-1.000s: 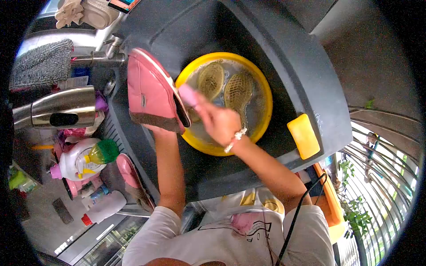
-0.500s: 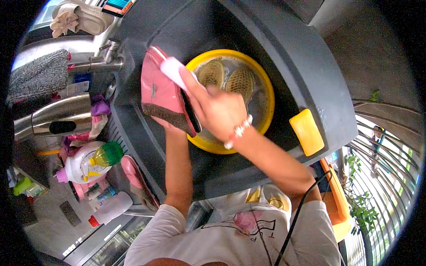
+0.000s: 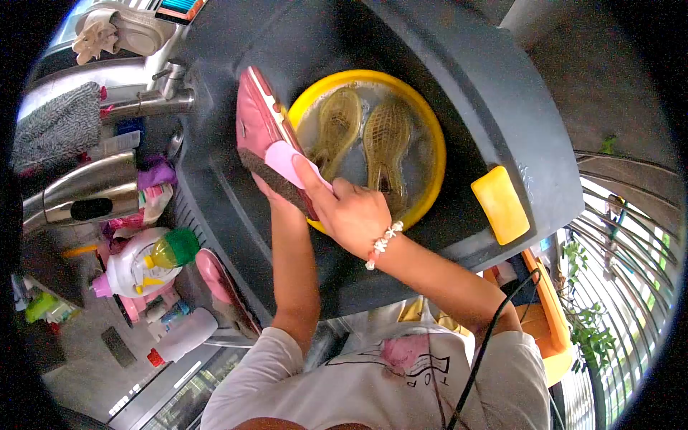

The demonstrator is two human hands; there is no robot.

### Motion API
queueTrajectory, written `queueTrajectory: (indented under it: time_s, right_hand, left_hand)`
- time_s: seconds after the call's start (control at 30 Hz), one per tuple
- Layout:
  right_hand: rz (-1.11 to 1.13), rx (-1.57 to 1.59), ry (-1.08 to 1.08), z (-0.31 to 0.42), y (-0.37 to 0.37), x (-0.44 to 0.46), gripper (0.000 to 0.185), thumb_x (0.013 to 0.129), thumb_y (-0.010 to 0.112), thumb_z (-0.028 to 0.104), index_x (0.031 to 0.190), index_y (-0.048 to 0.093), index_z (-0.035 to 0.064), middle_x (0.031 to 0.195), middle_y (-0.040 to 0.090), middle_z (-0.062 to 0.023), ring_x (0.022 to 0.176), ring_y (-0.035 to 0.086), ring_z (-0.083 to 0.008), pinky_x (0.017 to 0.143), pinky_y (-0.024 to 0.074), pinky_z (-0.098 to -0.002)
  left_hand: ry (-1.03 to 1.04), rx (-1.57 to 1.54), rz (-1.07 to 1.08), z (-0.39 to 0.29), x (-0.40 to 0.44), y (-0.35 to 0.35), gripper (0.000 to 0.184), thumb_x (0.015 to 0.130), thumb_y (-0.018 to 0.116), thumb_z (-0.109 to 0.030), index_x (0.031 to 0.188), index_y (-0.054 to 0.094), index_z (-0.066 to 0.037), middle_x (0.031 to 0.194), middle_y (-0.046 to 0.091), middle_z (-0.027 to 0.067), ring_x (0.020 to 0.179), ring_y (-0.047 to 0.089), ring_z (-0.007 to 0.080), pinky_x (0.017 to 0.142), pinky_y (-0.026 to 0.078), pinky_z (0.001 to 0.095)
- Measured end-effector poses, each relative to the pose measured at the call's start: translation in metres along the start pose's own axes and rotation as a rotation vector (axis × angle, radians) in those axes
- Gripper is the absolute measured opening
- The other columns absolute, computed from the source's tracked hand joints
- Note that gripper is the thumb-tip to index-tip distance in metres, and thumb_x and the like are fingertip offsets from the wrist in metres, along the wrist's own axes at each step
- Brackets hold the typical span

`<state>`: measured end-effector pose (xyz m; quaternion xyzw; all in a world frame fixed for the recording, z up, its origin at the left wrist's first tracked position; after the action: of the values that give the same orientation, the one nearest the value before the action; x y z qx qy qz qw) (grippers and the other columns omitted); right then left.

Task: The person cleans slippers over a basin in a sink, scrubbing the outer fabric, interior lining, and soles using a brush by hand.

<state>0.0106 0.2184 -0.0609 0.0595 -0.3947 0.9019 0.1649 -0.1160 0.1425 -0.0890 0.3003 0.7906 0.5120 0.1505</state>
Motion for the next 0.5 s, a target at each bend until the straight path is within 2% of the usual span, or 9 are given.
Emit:
queueTrajectory:
  time_s: [0.1, 0.17, 0.23, 0.27, 0.33, 0.37, 0.43, 0.5]
  right_hand:
    - [-0.078, -0.061, -0.012, -0.016, 0.003, 0.043, 0.052, 0.085, 0.055, 0.020, 0.135, 0.044, 0.0202, 0.059, 0.055, -0.0081, 0.044, 0.056, -0.0242, 0.042, 0.0465, -0.0360]
    - [-0.002, -0.127, 0.054, -0.021, -0.003, 0.074, 0.048, 0.087, 0.050, 0.021, 0.135, 0.042, 0.0206, 0.063, 0.059, -0.0099, 0.047, 0.058, -0.0256, 0.042, 0.0468, -0.0366]
    - [-0.012, -0.121, 0.003, -0.014, -0.003, 0.052, 0.051, 0.086, 0.052, 0.020, 0.136, 0.042, 0.0211, 0.059, 0.057, -0.0085, 0.045, 0.057, -0.0246, 0.041, 0.0458, -0.0366]
    - [0.018, -0.143, 0.006, -0.008, -0.002, 0.028, 0.055, 0.083, 0.055, 0.018, 0.137, 0.042, 0.0222, 0.055, 0.051, -0.0060, 0.042, 0.054, -0.0230, 0.040, 0.0447, -0.0361]
    - [0.095, -0.109, 0.008, 0.002, -0.006, -0.017, 0.061, 0.080, 0.059, 0.017, 0.139, 0.041, 0.0242, 0.053, 0.046, -0.0041, 0.039, 0.050, -0.0216, 0.039, 0.0438, -0.0352]
    - [0.121, -0.063, -0.006, 0.007, -0.009, -0.024, 0.063, 0.080, 0.059, 0.018, 0.139, 0.040, 0.0247, 0.053, 0.045, -0.0039, 0.039, 0.050, -0.0217, 0.039, 0.0437, -0.0351]
    - [0.127, -0.089, -0.011, -0.003, -0.008, -0.012, 0.062, 0.082, 0.056, 0.018, 0.140, 0.036, 0.0235, 0.055, 0.049, -0.0058, 0.041, 0.054, -0.0227, 0.037, 0.0439, -0.0364]
    - [0.084, -0.123, -0.014, -0.008, -0.016, 0.030, 0.059, 0.085, 0.051, 0.020, 0.141, 0.033, 0.0202, 0.059, 0.054, -0.0079, 0.045, 0.058, -0.0238, 0.037, 0.0450, -0.0375]
  left_hand:
    - [-0.068, -0.092, -0.094, 0.004, -0.007, -0.020, 0.040, 0.097, 0.040, -0.031, 0.124, 0.046, -0.003, 0.114, 0.055, 0.0125, 0.098, 0.057, 0.0234, 0.083, 0.046, 0.0319]
    - [0.028, -0.051, -0.237, 0.012, -0.001, 0.007, 0.042, 0.097, 0.035, -0.029, 0.130, 0.039, -0.002, 0.123, 0.050, 0.0123, 0.109, 0.052, 0.0233, 0.097, 0.041, 0.0349]
    - [0.062, 0.248, -0.018, 0.003, -0.010, -0.037, 0.043, 0.098, 0.034, -0.027, 0.132, 0.038, -0.001, 0.126, 0.049, 0.0134, 0.110, 0.051, 0.0236, 0.099, 0.040, 0.0353]
    - [0.155, 0.458, -0.192, -0.002, -0.001, -0.029, 0.043, 0.098, 0.035, -0.026, 0.133, 0.037, -0.001, 0.125, 0.049, 0.0133, 0.110, 0.051, 0.0230, 0.099, 0.040, 0.0356]
    - [0.329, 0.940, -0.299, -0.007, 0.015, 0.009, 0.043, 0.097, 0.038, -0.023, 0.133, 0.037, 0.000, 0.123, 0.050, 0.0129, 0.109, 0.052, 0.0204, 0.097, 0.042, 0.0336]
    - [0.409, 1.215, -0.220, -0.006, 0.016, 0.022, 0.042, 0.096, 0.040, -0.020, 0.132, 0.038, 0.001, 0.122, 0.051, 0.0126, 0.108, 0.053, 0.0183, 0.095, 0.044, 0.0312]
    - [0.304, 0.609, -0.318, -0.003, 0.003, 0.001, 0.041, 0.097, 0.039, -0.021, 0.132, 0.038, 0.000, 0.119, 0.052, 0.0118, 0.105, 0.055, 0.0184, 0.092, 0.045, 0.0299]
    - [0.068, 0.194, -0.299, -0.003, -0.008, -0.040, 0.041, 0.096, 0.039, -0.021, 0.132, 0.037, -0.001, 0.116, 0.053, 0.0111, 0.102, 0.056, 0.0189, 0.090, 0.046, 0.0309]
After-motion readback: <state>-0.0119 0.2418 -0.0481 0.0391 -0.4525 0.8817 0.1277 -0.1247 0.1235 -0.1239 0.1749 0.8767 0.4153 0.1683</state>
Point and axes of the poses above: each hand's wrist, its own x-axis towards the middle knuckle, its own y-axis out of the palm, z = x × y, the point moved 2 cm from there along x, towards the middle knuckle
